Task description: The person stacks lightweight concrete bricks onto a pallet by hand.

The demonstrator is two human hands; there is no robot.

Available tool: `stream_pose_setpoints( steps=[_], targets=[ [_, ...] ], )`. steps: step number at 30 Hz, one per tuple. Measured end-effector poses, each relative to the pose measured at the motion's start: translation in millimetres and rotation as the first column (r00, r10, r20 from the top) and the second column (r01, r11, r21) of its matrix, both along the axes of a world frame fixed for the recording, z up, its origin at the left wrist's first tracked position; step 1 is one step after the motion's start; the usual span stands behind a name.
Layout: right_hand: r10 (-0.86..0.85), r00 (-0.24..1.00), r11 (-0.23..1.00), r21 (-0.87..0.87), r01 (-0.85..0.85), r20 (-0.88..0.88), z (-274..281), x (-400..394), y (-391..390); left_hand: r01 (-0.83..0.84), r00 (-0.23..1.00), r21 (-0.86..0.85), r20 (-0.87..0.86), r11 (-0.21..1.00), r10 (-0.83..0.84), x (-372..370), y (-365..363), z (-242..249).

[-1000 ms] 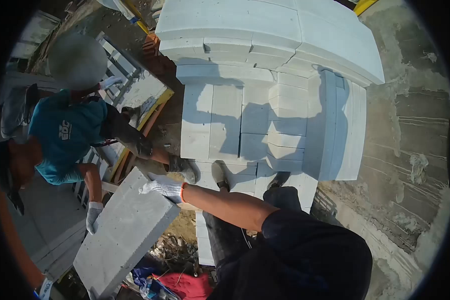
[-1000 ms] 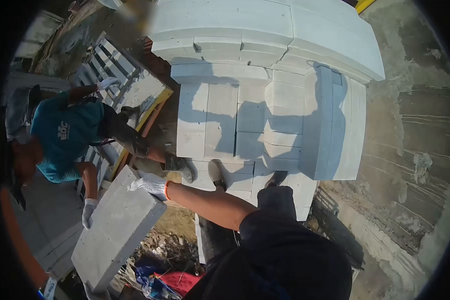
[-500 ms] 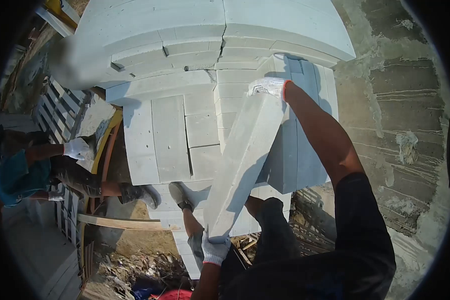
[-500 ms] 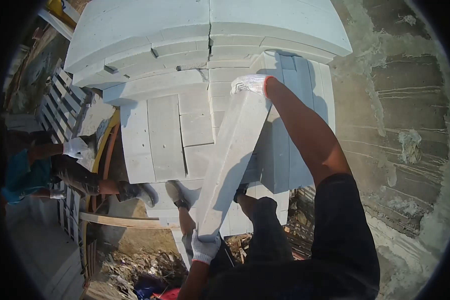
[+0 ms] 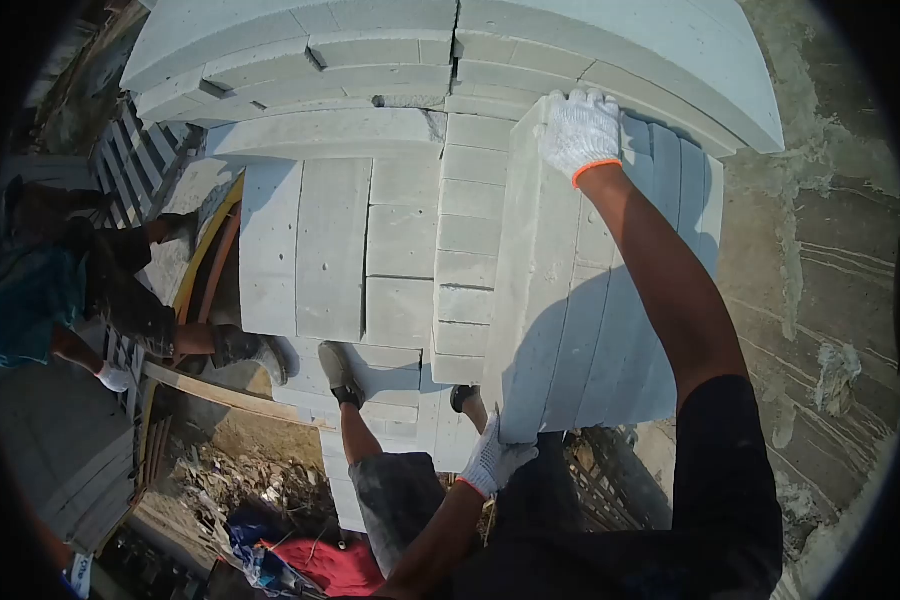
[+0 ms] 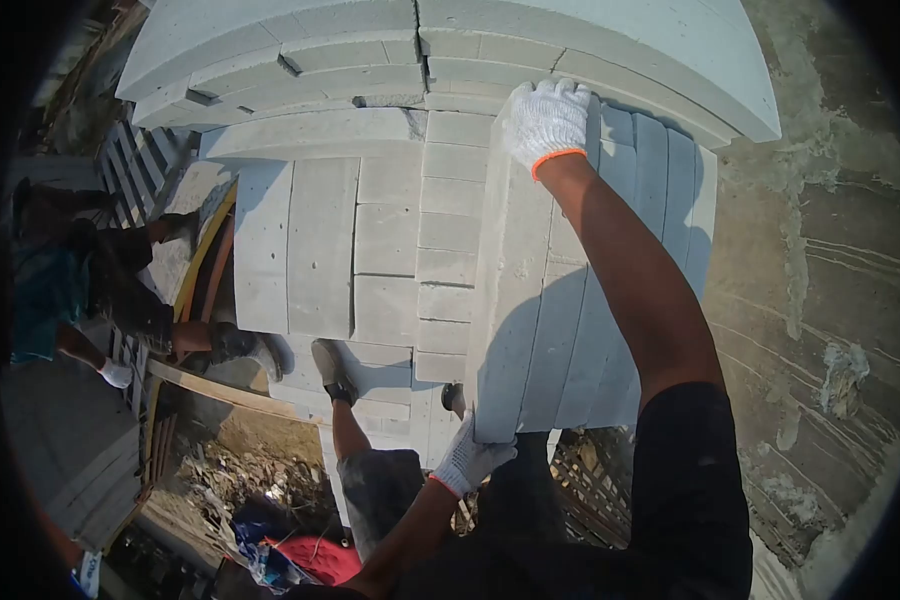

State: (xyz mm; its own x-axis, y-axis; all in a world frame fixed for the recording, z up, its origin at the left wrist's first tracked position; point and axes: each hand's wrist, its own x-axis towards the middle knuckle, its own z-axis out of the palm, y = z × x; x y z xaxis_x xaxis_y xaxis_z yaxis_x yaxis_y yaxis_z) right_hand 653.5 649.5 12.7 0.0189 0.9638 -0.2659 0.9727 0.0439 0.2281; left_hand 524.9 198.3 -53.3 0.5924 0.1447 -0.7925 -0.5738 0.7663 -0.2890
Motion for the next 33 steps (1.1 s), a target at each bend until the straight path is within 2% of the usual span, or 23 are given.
stream_pose_setpoints(
  steps=[1,2,4,7,9,10,11,12,14,15,16,17,18,19,20,21,22,24,27,28,30,32,33],
  targets=[
    [0.181,0.983,0.966,0.195,-0.169,-0.045,-6.0,-2.0,-14.0,-0.023,0.998,-0.022,0.056,1.000,0.024,0.3,5.8,4.3],
    [0.356,0.933,0.873,0.376,-0.310,-0.059,-14.1,-3.8,-29.4,-0.032,0.999,-0.010,-0.007,0.999,0.032,3.9,11.3,6.3],
    [0.380,0.922,0.895,0.280,-0.347,-0.074,-20.2,-15.5,-61.7,-0.033,0.997,-0.046,-0.069,0.998,0.030,6.0,9.9,8.5],
    [0.391,0.916,0.918,0.102,-0.383,-0.083,-12.3,-37.5,-108.7,-0.035,0.999,-0.079,0.002,0.996,0.035,0.1,5.3,0.1],
    [0.299,0.945,0.954,0.054,-0.294,-0.135,-5.6,-57.7,-138.4,0.020,0.977,-0.005,0.212,1.000,-0.018,-9.2,5.8,-19.5],
    [0.256,0.938,0.966,0.090,-0.242,-0.232,-2.1,-69.2,-158.6,0.068,0.967,0.074,0.240,0.995,-0.084,-16.2,2.3,-25.0],
    [0.241,0.907,0.970,0.118,-0.213,-0.346,-0.5,-81.8,-182.4,0.246,0.947,0.094,0.189,0.965,-0.260,-22.2,-7.7,-45.2],
    [0.137,0.844,0.990,0.036,-0.138,-0.518,0.7,-97.5,-201.9,0.392,0.910,0.087,0.109,0.916,-0.400,-34.1,-9.5,-61.2],
    [0.009,0.631,0.996,-0.052,-0.078,-0.776,19.1,-136.5,-236.9,0.410,0.859,0.058,-0.359,0.910,-0.364,-78.3,8.5,-33.5],
    [-0.007,0.527,0.992,-0.072,-0.103,-0.850,18.7,-155.1,-252.2,0.437,0.804,0.143,-0.504,0.888,-0.314,-116.9,5.4,-44.0],
    [-0.370,0.299,0.923,-0.383,0.016,-0.880,36.4,-188.7,-259.5,0.483,0.724,0.209,-0.641,0.850,-0.254,-154.7,2.4,-56.0],
    [-0.538,0.187,0.837,-0.547,0.005,-0.822,47.0,-214.1,-269.9,0.467,0.702,0.166,-0.666,0.868,-0.251,-192.4,-3.8,-52.2],
    [-0.688,0.087,0.723,-0.691,-0.004,-0.720,57.0,-240.2,-279.4,0.332,0.714,0.114,-0.680,0.936,-0.170,-240.2,0.8,-22.8],
    [-0.746,0.008,0.666,-0.746,-0.022,-0.666,46.8,-262.6,-290.1,0.203,0.718,0.077,-0.689,0.976,-0.096,-296.1,7.7,11.0],
    [-0.795,-0.071,0.605,-0.795,-0.033,-0.602,35.7,-287.4,-293.0,0.085,0.663,0.148,-0.746,0.985,0.054,-342.1,-6.2,16.3],
    [-0.791,-0.055,0.612,-0.789,-0.054,-0.609,22.2,-311.3,-292.2,0.044,0.671,0.105,-0.740,0.993,0.049,-396.8,-16.6,30.5],
    [-0.670,0.164,0.699,-0.690,-0.189,-0.724,5.2,-335.8,-291.8,-0.059,0.557,0.141,-0.817,0.988,0.150,-444.2,-33.2,41.7],
    [-0.474,0.343,0.734,-0.579,-0.354,-0.811,-10.2,-385.4,-288.4,-0.172,0.366,0.169,-0.904,0.970,0.223,-534.7,-70.8,75.9],
    [-0.469,0.250,0.733,-0.531,-0.424,-0.847,12.9,-464.1,-275.5,-0.336,0.054,0.173,-0.978,0.926,0.202,-630.1,-135.7,118.1],
    [-0.514,0.194,0.718,-0.543,-0.434,-0.835,48.7,-488.7,-264.7,-0.393,-0.014,0.165,-0.985,0.905,0.174,-650.0,-151.8,131.3],
    [-0.519,0.264,0.688,-0.581,-0.435,-0.813,71.7,-531.4,-244.0,-0.455,-0.017,0.149,-0.987,0.878,0.158,-677.3,-179.0,150.9],
    [-0.463,0.315,0.685,-0.560,-0.466,-0.828,11.5,-550.1,-227.5,-0.435,0.020,0.155,-0.983,0.887,0.181,-692.0,-192.1,164.3],
    [-0.433,0.387,0.634,-0.580,-0.511,-0.814,13.4,-556.5,-221.2,-0.437,0.033,0.162,-0.980,0.885,0.196,-696.2,-193.2,170.3]
  ],
)
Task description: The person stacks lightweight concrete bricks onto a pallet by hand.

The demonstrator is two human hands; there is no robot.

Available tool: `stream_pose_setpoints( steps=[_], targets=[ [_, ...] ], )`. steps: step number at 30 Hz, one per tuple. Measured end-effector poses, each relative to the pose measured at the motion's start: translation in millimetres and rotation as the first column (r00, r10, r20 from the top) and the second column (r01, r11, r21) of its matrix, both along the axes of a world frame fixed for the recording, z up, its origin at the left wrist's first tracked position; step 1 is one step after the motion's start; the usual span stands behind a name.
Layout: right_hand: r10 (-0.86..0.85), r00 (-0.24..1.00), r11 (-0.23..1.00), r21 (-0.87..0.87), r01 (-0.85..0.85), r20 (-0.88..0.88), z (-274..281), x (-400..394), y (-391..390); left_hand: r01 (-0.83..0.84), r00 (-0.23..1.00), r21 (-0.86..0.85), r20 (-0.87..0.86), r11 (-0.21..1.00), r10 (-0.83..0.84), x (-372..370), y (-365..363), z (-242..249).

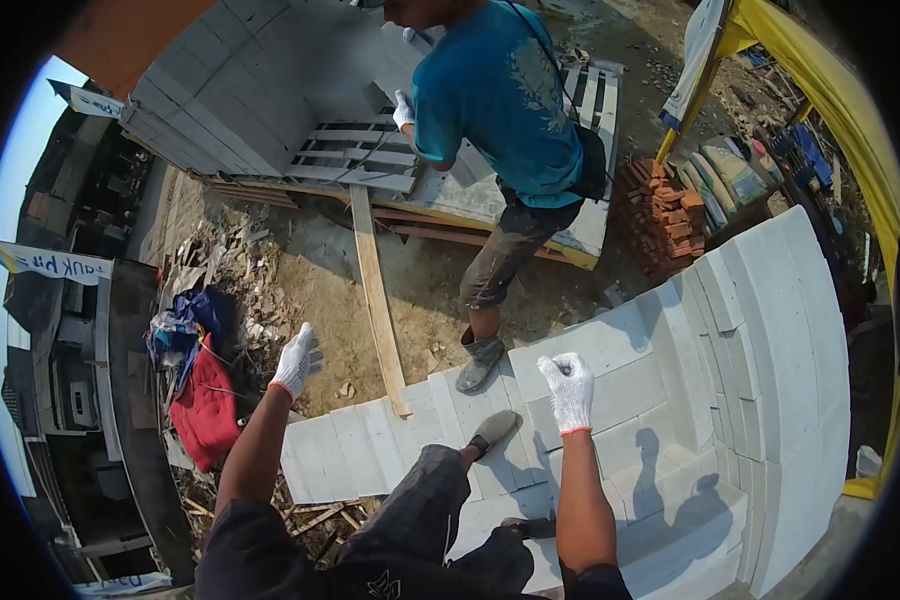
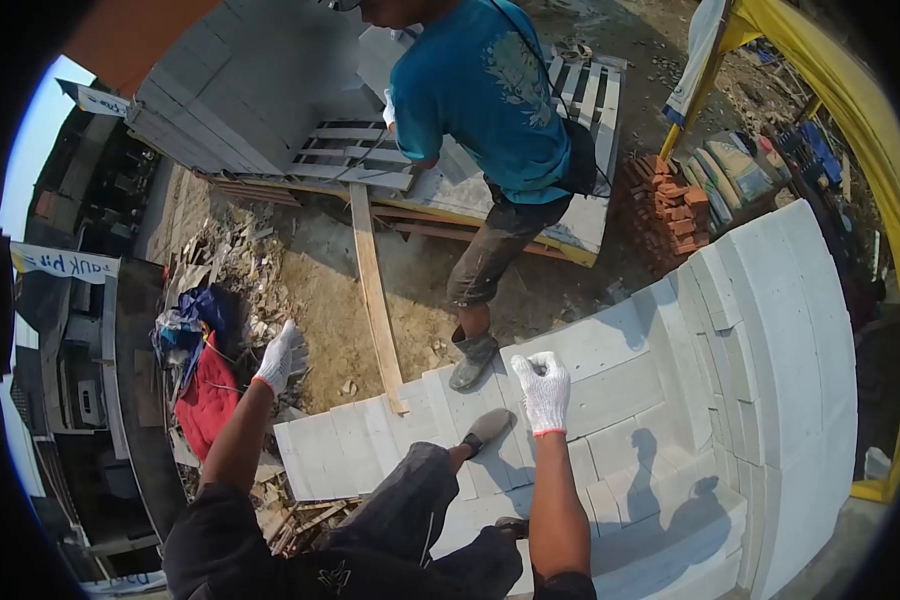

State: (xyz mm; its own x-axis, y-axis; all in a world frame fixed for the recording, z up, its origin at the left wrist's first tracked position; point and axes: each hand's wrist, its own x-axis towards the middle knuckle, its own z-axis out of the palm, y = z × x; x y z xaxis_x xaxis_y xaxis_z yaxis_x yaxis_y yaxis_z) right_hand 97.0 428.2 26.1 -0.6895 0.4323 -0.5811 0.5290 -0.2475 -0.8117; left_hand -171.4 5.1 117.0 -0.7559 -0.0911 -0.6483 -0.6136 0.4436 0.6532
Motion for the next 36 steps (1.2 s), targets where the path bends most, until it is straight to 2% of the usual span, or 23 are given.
stream_pose_setpoints(
  steps=[2,4,5,7,8,9,10,12,13,14,16,18,19,20,22,25,27,29,30,31,33,35,36],
  targets=[
    [0.204,0.977,0.979,-0.008,-0.204,0.055,6.3,-13.2,12.5,-0.015,1.000,0.074,0.018,0.997,0.014,-10.0,3.4,14.3],
    [0.071,0.980,0.997,0.021,-0.068,-0.185,27.7,-24.6,-7.6,-0.050,0.996,0.205,-0.067,0.978,0.065,-22.8,12.4,39.6],
    [0.077,0.981,0.997,0.014,-0.076,-0.180,40.1,-29.4,-14.2,-0.003,0.985,0.245,-0.166,0.970,0.045,-32.1,19.4,66.4],
    [-0.067,0.990,0.903,-0.430,0.008,-0.121,58.4,-43.3,-21.1,0.048,0.964,0.271,-0.263,0.961,0.026,-46.4,43.4,131.9],
    [-0.070,0.990,0.899,-0.438,0.008,-0.126,45.2,-53.1,-27.4,0.172,0.806,-0.103,-0.557,0.980,-0.200,-52.5,64.6,167.8],
    [-0.165,0.980,0.797,-0.600,0.067,-0.109,22.8,-63.9,-38.1,0.157,0.543,-0.484,-0.686,0.861,-0.485,-54.5,86.3,201.4],
    [-0.258,0.963,0.663,-0.739,0.118,-0.077,11.2,-73.5,-46.8,0.006,0.233,-0.772,-0.617,0.635,-0.752,-53.4,104.6,226.8],
    [-0.266,0.964,0.457,-0.878,0.143,0.018,20.2,-99.0,-70.4,0.206,0.477,-0.606,-0.623,0.768,-0.620,-44.5,138.0,250.9],
    [-0.291,0.956,0.358,-0.931,0.076,-0.034,2.1,-114.8,-82.9,0.280,0.562,-0.364,-0.688,0.889,-0.458,-7.7,162.6,276.3],
    [-0.361,0.933,0.183,-0.981,0.069,-0.002,6.9,-133.1,-95.1,0.234,0.507,-0.434,-0.709,0.870,-0.490,16.6,167.2,288.2],
    [-0.506,0.858,-0.165,-0.986,0.002,0.086,14.7,-158.4,-123.2,0.218,0.463,-0.379,-0.771,0.899,-0.437,66.0,176.6,307.0],
    [-0.567,0.747,-0.434,-0.897,0.088,0.347,45.9,-179.2,-125.5,0.311,0.450,-0.290,-0.794,0.905,-0.409,96.0,164.9,324.6],
    [-0.552,0.820,-0.265,-0.964,-0.002,0.150,43.0,-190.2,-131.9,0.412,0.301,-0.344,-0.823,0.844,-0.483,100.0,148.8,323.6],
    [-0.526,0.850,-0.092,-0.994,-0.063,-0.005,26.8,-188.1,-145.0,0.461,0.255,-0.371,-0.815,0.806,-0.521,87.7,158.0,319.7],
    [-0.487,0.804,-0.342,-0.922,0.182,0.340,-2.2,-175.3,-184.6,0.527,0.330,-0.411,-0.708,0.744,-0.625,50.9,232.4,285.3],
    [-0.686,0.599,-0.352,-0.909,0.223,0.412,16.9,-107.6,-176.8,0.626,0.424,-0.354,-0.593,0.695,-0.684,64.4,274.4,244.1],
    [-0.704,0.635,-0.121,-0.935,0.333,0.318,20.8,-51.0,-167.6,0.633,0.515,-0.261,-0.560,0.728,-0.649,102.1,229.7,238.5],
    [-0.855,0.458,-0.041,-0.911,0.410,0.245,5.7,15.0,-152.0,0.581,0.656,-0.130,-0.510,0.804,-0.556,142.0,170.2,227.2],
    [-0.887,0.429,0.089,-0.845,0.528,0.174,1.1,54.9,-134.7,0.533,0.744,-0.042,-0.452,0.845,-0.492,165.1,140.1,214.7],
    [-0.902,0.334,-0.013,-0.788,0.615,0.275,23.4,96.7,-107.2,0.474,0.832,0.056,-0.354,0.879,-0.427,188.8,111.9,197.7],
    [-0.934,0.262,0.106,-0.508,0.855,0.244,52.0,174.3,-51.2,0.324,0.946,0.253,-0.071,0.912,-0.317,236.0,75.6,144.8],
    [-0.981,0.177,0.148,-0.288,0.946,0.080,27.1,236.1,-12.4,0.119,0.925,0.391,0.291,0.913,-0.245,291.0,56.9,77.7],
    [-0.980,0.194,0.179,-0.211,0.961,0.053,46.9,264.7,16.8,0.024,0.859,0.424,0.454,0.905,-0.236,322.2,60.0,40.0]
  ],
)
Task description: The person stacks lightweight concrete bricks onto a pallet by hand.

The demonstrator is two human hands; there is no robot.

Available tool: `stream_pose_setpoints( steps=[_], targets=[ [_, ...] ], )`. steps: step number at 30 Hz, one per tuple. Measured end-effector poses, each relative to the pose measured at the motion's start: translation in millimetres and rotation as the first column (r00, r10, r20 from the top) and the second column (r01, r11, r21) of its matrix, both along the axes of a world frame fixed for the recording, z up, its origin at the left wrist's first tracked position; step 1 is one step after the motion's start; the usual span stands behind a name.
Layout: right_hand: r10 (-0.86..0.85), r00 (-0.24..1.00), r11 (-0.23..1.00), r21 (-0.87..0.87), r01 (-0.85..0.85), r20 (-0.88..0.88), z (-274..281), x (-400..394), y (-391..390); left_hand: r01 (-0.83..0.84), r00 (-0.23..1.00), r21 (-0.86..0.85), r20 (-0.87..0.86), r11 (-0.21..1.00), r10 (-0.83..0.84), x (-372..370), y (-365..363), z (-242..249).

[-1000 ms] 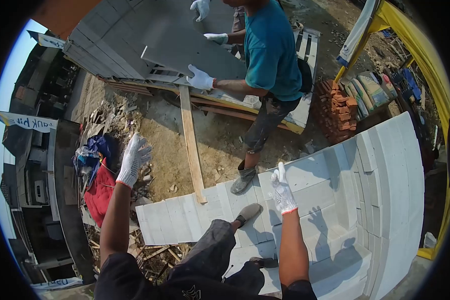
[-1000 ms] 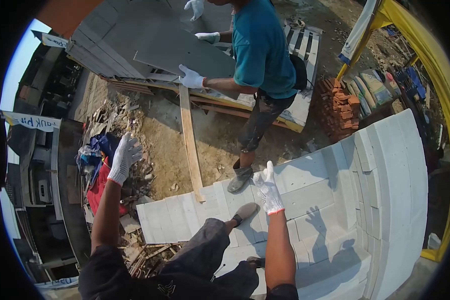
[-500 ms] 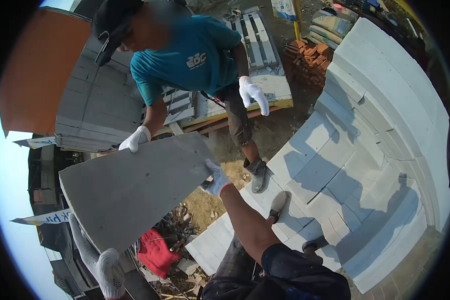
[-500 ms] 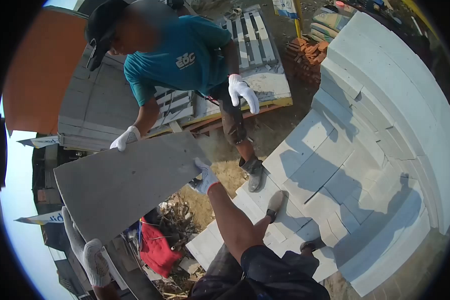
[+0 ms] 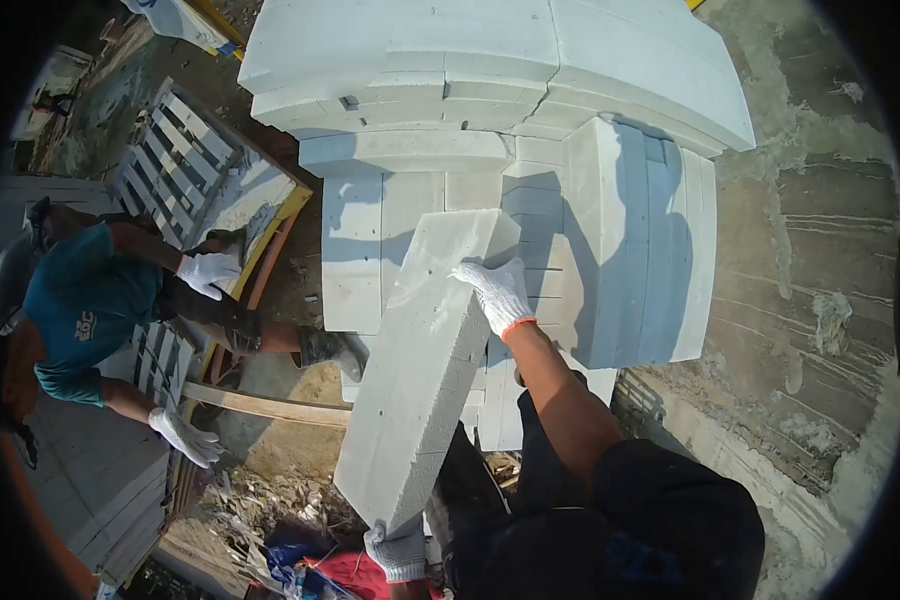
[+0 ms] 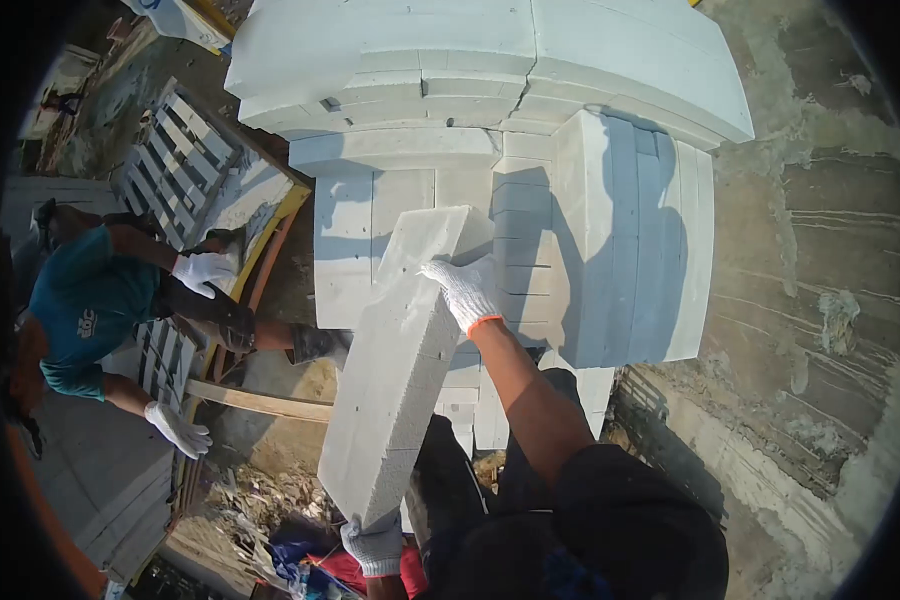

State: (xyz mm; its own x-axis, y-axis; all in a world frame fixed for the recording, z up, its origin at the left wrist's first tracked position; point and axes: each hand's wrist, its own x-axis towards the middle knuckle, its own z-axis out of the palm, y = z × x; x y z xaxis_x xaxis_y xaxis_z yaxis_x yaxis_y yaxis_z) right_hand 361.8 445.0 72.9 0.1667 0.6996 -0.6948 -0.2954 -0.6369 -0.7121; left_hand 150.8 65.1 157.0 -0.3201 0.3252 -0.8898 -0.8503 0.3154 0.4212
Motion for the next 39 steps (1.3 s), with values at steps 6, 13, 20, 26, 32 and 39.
stream_pose_setpoints(
  steps=[6,13,20,26,32,39],
  targets=[
    [0.293,0.262,0.951,-0.250,-0.184,0.919,-30.7,120.7,115.7,-0.035,0.710,0.004,0.704,0.999,0.022,212.5,63.4,-188.1],
    [0.105,-0.524,0.730,-0.423,-0.536,0.845,-59.2,204.3,154.2,0.145,0.556,0.230,0.785,0.962,-0.272,349.1,80.8,-265.7],
    [0.276,-0.346,0.807,-0.412,-0.424,0.896,-98.9,206.1,162.2,0.244,0.794,0.476,0.402,0.845,-0.456,346.5,142.4,-201.9],
    [0.236,-0.143,0.734,-0.273,-0.621,0.961,-100.4,216.6,137.9,0.181,0.440,0.363,0.801,0.914,-0.405,326.5,137.0,-227.9],
    [0.371,0.091,0.751,-0.241,-0.615,0.924,-54.2,91.1,-21.6,0.487,0.724,0.087,0.516,0.869,-0.458,191.7,134.6,-231.1],
    [0.709,0.637,0.558,-0.310,-0.770,-0.303,-101.3,-150.1,-93.6,-0.285,0.784,0.107,-0.545,0.952,0.296,-218.9,44.0,-88.2]
  ],
)
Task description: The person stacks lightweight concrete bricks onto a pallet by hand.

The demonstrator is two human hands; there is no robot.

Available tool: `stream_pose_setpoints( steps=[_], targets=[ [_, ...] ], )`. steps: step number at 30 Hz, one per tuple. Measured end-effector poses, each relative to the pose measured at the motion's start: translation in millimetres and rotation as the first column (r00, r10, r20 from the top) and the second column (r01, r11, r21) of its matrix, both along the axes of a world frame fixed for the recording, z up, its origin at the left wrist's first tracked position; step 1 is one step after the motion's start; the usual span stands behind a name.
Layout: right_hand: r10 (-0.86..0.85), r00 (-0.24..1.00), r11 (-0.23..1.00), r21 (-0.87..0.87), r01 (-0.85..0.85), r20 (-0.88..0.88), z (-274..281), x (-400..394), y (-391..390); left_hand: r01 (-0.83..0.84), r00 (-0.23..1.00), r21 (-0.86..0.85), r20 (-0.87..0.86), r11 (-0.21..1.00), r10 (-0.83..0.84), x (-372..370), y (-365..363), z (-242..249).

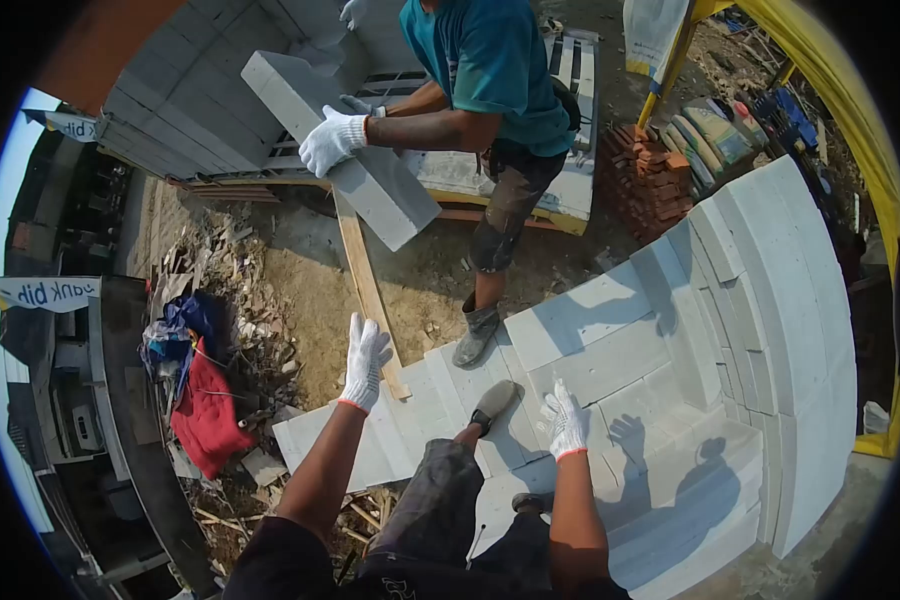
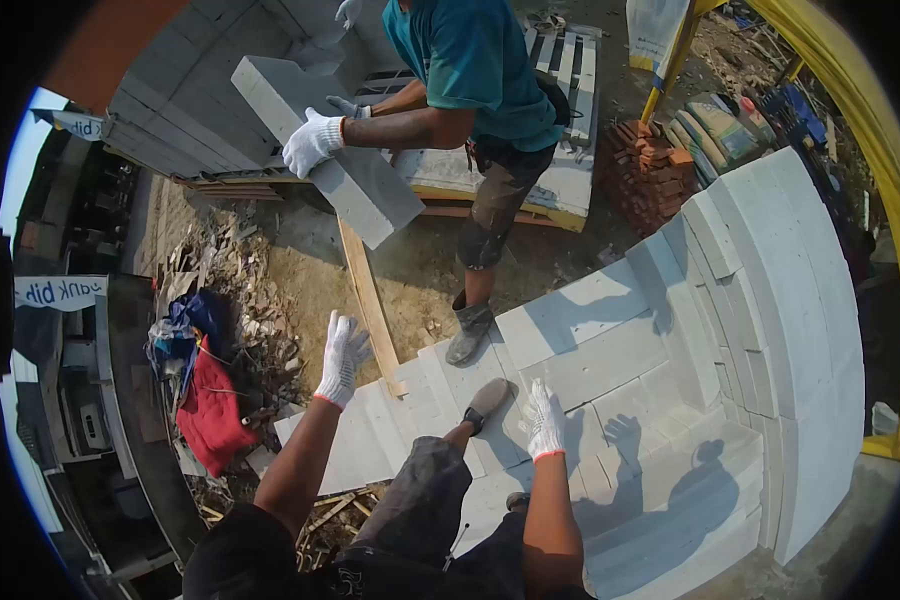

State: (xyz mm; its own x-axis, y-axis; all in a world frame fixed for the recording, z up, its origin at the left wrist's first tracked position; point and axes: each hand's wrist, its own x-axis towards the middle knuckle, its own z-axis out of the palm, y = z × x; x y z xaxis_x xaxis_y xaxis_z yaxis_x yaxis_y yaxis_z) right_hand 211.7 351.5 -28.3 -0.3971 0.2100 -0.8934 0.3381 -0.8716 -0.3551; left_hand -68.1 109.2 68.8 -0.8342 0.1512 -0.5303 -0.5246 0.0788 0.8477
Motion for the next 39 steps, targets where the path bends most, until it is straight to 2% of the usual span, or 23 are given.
stream_pose_setpoints(
  steps=[3,5,7,9,10,11,13,16,17,19,20,21,22,24,27,28,29,30,31,33,35,37,39],
  targets=[
    [-0.092,0.973,0.940,-0.342,0.014,-0.211,60.4,-137.6,-4.3,-0.214,0.834,-0.059,-0.531,0.975,0.151,-157.3,-26.3,186.7],
    [-0.186,0.944,0.867,-0.497,0.026,-0.274,127.4,-201.1,-7.3,-0.188,0.799,-0.125,-0.596,0.974,0.078,-229.1,-18.6,299.1],
    [-0.261,0.646,0.749,-0.572,-0.333,-0.717,148.4,-238.0,-11.8,-0.184,0.789,-0.297,-0.613,0.937,-0.040,-349.0,-70.7,370.6],
    [-0.223,0.525,0.918,-0.359,-0.170,-0.821,127.6,-254.0,-38.7,-0.013,0.913,-0.366,-0.383,0.931,-0.138,-381.9,-63.7,399.5],
    [-0.229,0.669,0.920,-0.381,-0.088,-0.707,130.1,-239.4,-37.1,0.105,0.948,-0.377,-0.243,0.920,-0.208,-383.0,-60.9,396.5],
    [-0.254,0.789,0.912,-0.409,0.003,-0.560,160.2,-216.0,-35.5,0.203,0.956,-0.367,-0.128,0.908,-0.265,-382.3,-55.8,387.9],
    [-0.327,0.678,0.922,-0.379,0.077,-0.659,164.1,-188.2,-37.2,0.310,0.947,-0.330,0.022,0.892,-0.321,-361.5,-55.1,378.7],
    [-0.392,0.760,0.907,-0.357,0.224,-0.518,160.8,-133.0,-33.9,0.322,0.946,-0.290,0.146,0.901,-0.290,-279.3,-67.0,362.0],
    [-0.338,0.781,0.940,-0.227,0.254,-0.525,157.5,-104.1,-29.1,0.309,0.947,-0.274,0.177,0.911,-0.268,-249.6,-69.4,350.8],
    [-0.206,0.836,0.959,0.064,0.275,-0.508,150.4,-50.6,-16.2,0.338,0.939,-0.159,0.128,0.928,-0.320,-197.4,-89.6,317.9],
    [-0.210,0.848,0.931,0.166,0.326,-0.486,126.0,-25.2,-14.2,0.265,0.964,-0.258,0.090,0.929,-0.250,-116.5,-40.3,312.8],
    [-0.251,0.832,0.960,-0.015,0.281,-0.495,128.5,18.1,9.3,0.173,0.985,-0.353,0.037,0.920,-0.171,-43.8,-1.3,310.3],
    [-0.350,0.821,0.923,-0.016,0.384,-0.451,109.3,51.9,18.9,0.191,0.980,-0.377,0.028,0.906,-0.196,-49.1,-45.4,272.7],
    [-0.146,0.956,0.948,0.241,0.209,-0.254,120.5,123.7,75.4,0.380,0.891,-0.085,0.300,0.921,-0.340,6.4,-50.7,196.6],
    [0.221,0.956,0.894,0.353,-0.277,0.191,102.6,218.7,164.6,0.306,0.750,-0.027,0.623,0.952,-0.224,109.6,-23.5,66.7],
    [0.220,0.953,0.870,0.400,-0.289,0.209,105.6,242.2,190.5,0.301,0.705,-0.009,0.675,0.954,-0.216,155.8,-3.3,33.6],
    [0.399,0.873,0.663,0.569,-0.487,0.282,90.2,273.1,225.3,0.181,0.585,0.094,0.790,0.979,-0.184,185.4,-10.1,-20.7],
    [0.414,0.799,0.605,0.524,-0.600,0.437,104.0,283.4,254.4,0.129,0.537,0.080,0.832,0.988,-0.138,230.5,6.0,-46.7],
    [0.455,0.803,0.455,0.675,-0.581,0.385,104.0,304.2,279.4,0.078,0.485,0.059,0.870,0.995,-0.090,275.8,23.1,-71.9],
    [0.478,0.740,0.362,0.661,-0.657,0.473,91.0,329.8,337.5,0.069,0.356,0.046,0.932,0.997,-0.067,346.7,49.5,-105.9],
    [0.593,0.509,0.266,0.445,-0.855,0.624,82.9,330.8,377.2,0.045,0.241,0.009,0.970,0.999,-0.020,402.4,68.7,-127.7],
    [0.552,0.720,0.584,0.421,-0.694,0.421,56.0,336.6,395.7,-0.045,0.182,0.061,0.982,0.997,-0.052,435.2,66.8,-152.7],
    [0.634,0.519,0.010,0.665,-0.747,0.573,48.5,343.3,391.5,-0.041,0.193,0.015,0.981,0.999,-0.007,444.7,65.9,-158.1]
  ],
)
